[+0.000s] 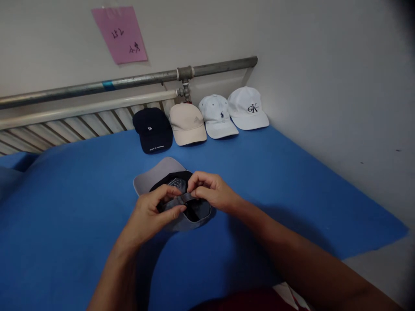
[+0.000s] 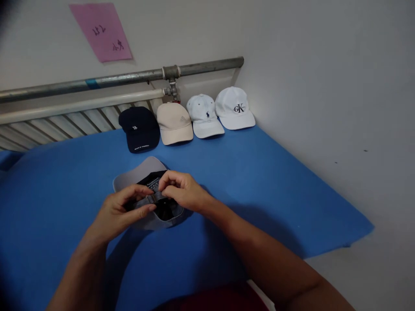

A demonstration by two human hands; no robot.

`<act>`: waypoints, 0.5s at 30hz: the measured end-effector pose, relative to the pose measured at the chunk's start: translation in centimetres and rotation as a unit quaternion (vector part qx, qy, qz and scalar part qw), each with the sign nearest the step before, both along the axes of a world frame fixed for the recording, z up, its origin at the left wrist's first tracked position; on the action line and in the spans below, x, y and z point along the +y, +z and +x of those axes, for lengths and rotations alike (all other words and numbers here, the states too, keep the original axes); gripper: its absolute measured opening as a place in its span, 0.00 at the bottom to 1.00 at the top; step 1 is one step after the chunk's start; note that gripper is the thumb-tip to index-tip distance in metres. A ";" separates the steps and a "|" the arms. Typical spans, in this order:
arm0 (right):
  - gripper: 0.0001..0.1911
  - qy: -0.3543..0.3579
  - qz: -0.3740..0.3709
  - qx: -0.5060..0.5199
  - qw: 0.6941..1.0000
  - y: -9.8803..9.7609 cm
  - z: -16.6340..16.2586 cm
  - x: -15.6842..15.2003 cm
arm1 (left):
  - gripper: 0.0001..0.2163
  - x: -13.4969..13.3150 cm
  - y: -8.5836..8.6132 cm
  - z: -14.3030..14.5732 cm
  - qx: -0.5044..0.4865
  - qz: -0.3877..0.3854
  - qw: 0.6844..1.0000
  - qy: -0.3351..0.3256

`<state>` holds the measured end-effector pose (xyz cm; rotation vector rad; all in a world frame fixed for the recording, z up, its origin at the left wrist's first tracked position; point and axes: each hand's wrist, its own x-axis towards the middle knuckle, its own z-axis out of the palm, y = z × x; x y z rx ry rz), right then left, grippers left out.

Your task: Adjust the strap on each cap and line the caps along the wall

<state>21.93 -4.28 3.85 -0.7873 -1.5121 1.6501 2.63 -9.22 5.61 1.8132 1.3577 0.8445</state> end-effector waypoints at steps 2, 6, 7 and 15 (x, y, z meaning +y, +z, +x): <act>0.04 -0.009 -0.010 0.013 1.000 -0.1 -0.1 0.1 | 0.08 0.0 0.0 0.2 0.019 0.033 0.999 0.006; 0.03 -0.033 -0.032 0.032 0.998 -0.4 -0.3 0.4 | 0.06 0.1 -0.1 0.4 0.013 0.057 0.998 0.027; 0.02 -0.039 -0.034 0.030 0.998 -0.4 -0.3 0.4 | 0.08 0.1 -0.1 0.3 -0.004 0.039 0.999 0.027; 0.03 -0.064 0.016 0.003 0.998 0.0 0.1 0.5 | 0.08 0.7 -1.0 -0.7 -0.174 -0.160 0.969 0.065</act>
